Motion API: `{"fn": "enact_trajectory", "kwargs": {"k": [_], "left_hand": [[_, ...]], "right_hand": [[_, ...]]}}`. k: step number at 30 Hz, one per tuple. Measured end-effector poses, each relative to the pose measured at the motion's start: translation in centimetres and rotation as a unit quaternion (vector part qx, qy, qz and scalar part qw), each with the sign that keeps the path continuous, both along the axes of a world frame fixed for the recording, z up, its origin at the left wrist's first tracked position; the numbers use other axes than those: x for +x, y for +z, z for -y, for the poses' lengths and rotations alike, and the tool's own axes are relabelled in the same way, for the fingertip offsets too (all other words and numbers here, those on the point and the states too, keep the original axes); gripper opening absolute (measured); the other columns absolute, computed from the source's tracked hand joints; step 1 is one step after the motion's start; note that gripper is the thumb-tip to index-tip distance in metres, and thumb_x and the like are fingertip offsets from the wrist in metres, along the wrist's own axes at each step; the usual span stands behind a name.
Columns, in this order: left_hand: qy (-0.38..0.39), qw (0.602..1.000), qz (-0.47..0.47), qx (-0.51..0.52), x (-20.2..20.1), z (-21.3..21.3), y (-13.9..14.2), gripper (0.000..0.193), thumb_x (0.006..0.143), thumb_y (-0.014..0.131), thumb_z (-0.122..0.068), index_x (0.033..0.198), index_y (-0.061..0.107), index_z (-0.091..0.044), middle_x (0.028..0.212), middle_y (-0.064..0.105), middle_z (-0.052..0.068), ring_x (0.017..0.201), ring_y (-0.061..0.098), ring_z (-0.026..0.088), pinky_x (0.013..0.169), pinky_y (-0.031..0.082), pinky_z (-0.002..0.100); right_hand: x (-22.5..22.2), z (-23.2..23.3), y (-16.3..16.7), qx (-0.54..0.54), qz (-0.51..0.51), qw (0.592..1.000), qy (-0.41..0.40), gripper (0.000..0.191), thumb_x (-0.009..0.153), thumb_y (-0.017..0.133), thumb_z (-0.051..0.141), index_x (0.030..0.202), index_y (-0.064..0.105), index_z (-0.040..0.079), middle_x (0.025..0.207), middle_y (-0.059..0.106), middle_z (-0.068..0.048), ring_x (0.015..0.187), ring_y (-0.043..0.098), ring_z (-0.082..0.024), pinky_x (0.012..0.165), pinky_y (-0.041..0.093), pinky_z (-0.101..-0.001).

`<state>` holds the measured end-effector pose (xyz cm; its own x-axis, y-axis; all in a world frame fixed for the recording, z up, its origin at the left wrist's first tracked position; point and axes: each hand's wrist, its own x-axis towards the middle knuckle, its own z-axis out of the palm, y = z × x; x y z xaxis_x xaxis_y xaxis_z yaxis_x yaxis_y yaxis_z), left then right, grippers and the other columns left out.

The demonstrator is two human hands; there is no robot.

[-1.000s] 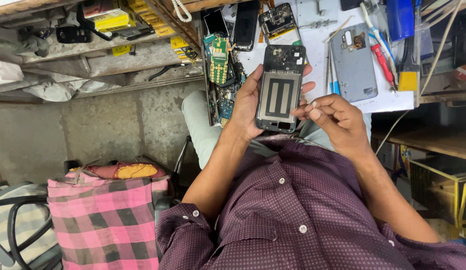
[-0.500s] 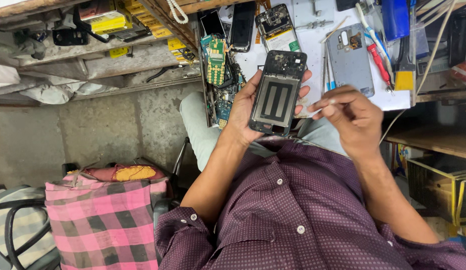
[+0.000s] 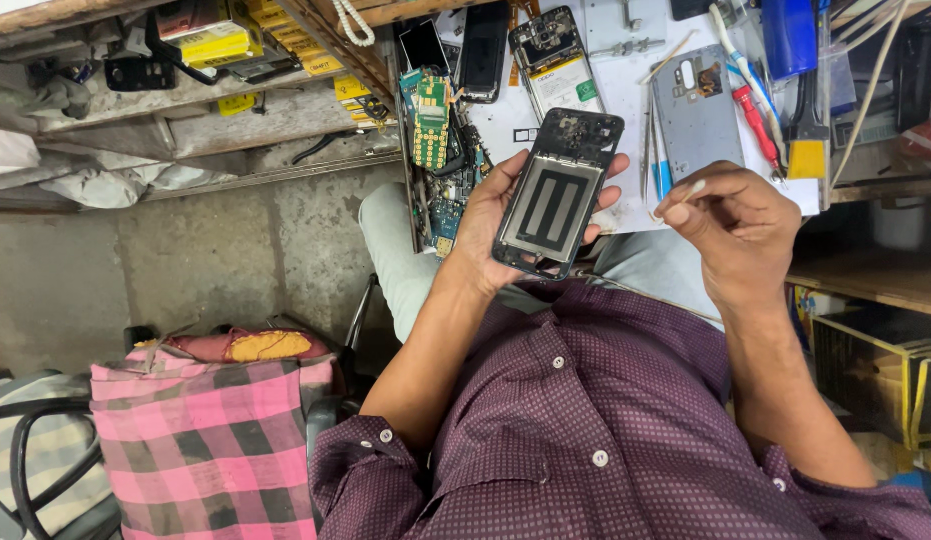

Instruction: The person sits at a cluttered repair workbench handling a disassembled mobile phone. They manipulate small internal components with their fingers, use a brush to sweep the phone chassis, and use a small tool to work on the phone's interior while holding the frame in one hand.

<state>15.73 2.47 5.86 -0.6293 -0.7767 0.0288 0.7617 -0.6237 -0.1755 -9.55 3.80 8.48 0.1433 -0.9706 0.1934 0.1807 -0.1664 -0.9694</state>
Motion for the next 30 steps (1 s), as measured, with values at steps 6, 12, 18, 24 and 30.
{"fn": "enact_trajectory", "kwargs": {"k": [6, 12, 18, 24, 30], "left_hand": [[-0.004, 1.000, 0.008, -0.004, -0.3, -0.2, 0.0, 0.062, 0.118, 0.028, -0.041, 0.163, 0.031, 0.002, 0.161, 0.039, 0.032, 0.139, 0.053, 0.045, 0.104, 0.056, 0.058], [-0.017, 1.000, 0.024, -0.004, -0.2, -0.3, -0.4, 0.064, 0.117, 0.027, -0.043, 0.162, 0.033, 0.002, 0.159, 0.040, 0.031, 0.138, 0.054, 0.043, 0.103, 0.057, 0.057], [-0.003, 0.995, 0.099, -0.022, -0.2, 0.4, -0.2, 0.065, 0.115, 0.028, -0.043, 0.161, 0.034, 0.004, 0.158, 0.042, 0.030, 0.136, 0.054, 0.045, 0.101, 0.057, 0.056], [0.009, 0.995, 0.091, -0.031, 0.1, 0.5, 0.2, 0.064, 0.116, 0.030, -0.043, 0.161, 0.036, 0.001, 0.157, 0.044, 0.030, 0.135, 0.055, 0.045, 0.101, 0.057, 0.057], [0.014, 0.996, 0.090, -0.020, 0.4, 0.1, 0.3, 0.065, 0.112, 0.037, -0.044, 0.160, 0.037, 0.001, 0.156, 0.046, 0.029, 0.133, 0.057, 0.044, 0.100, 0.057, 0.057]], "right_hand": [[-0.4, 0.0, -0.1, -0.001, -0.014, 1.000, -0.007, 0.015, 0.101, 0.073, -0.012, 0.107, 0.061, -0.007, 0.102, 0.068, -0.016, 0.090, 0.073, -0.022, 0.083, 0.062, -0.0331], [-1.1, 0.6, 0.3, -0.010, 0.009, 1.000, -0.011, 0.015, 0.106, 0.073, -0.011, 0.111, 0.059, -0.007, 0.104, 0.071, -0.020, 0.093, 0.074, -0.024, 0.089, 0.064, -0.0348], [-0.3, 3.2, 3.0, -0.022, 0.014, 1.000, -0.014, 0.014, 0.108, 0.069, -0.007, 0.115, 0.058, -0.005, 0.105, 0.071, -0.019, 0.100, 0.074, -0.025, 0.092, 0.064, -0.0382], [1.3, 7.6, 6.7, -0.096, -0.097, 0.991, 0.017, 0.034, 0.112, 0.062, -0.002, 0.145, 0.053, 0.000, 0.100, 0.069, -0.011, 0.100, 0.072, -0.018, 0.087, 0.059, -0.0281], [3.4, 12.7, 10.7, -0.176, -0.241, 0.954, -0.002, 0.026, 0.116, 0.060, -0.002, 0.143, 0.059, 0.000, 0.100, 0.067, -0.006, 0.091, 0.064, -0.009, 0.080, 0.051, -0.0219]]}}
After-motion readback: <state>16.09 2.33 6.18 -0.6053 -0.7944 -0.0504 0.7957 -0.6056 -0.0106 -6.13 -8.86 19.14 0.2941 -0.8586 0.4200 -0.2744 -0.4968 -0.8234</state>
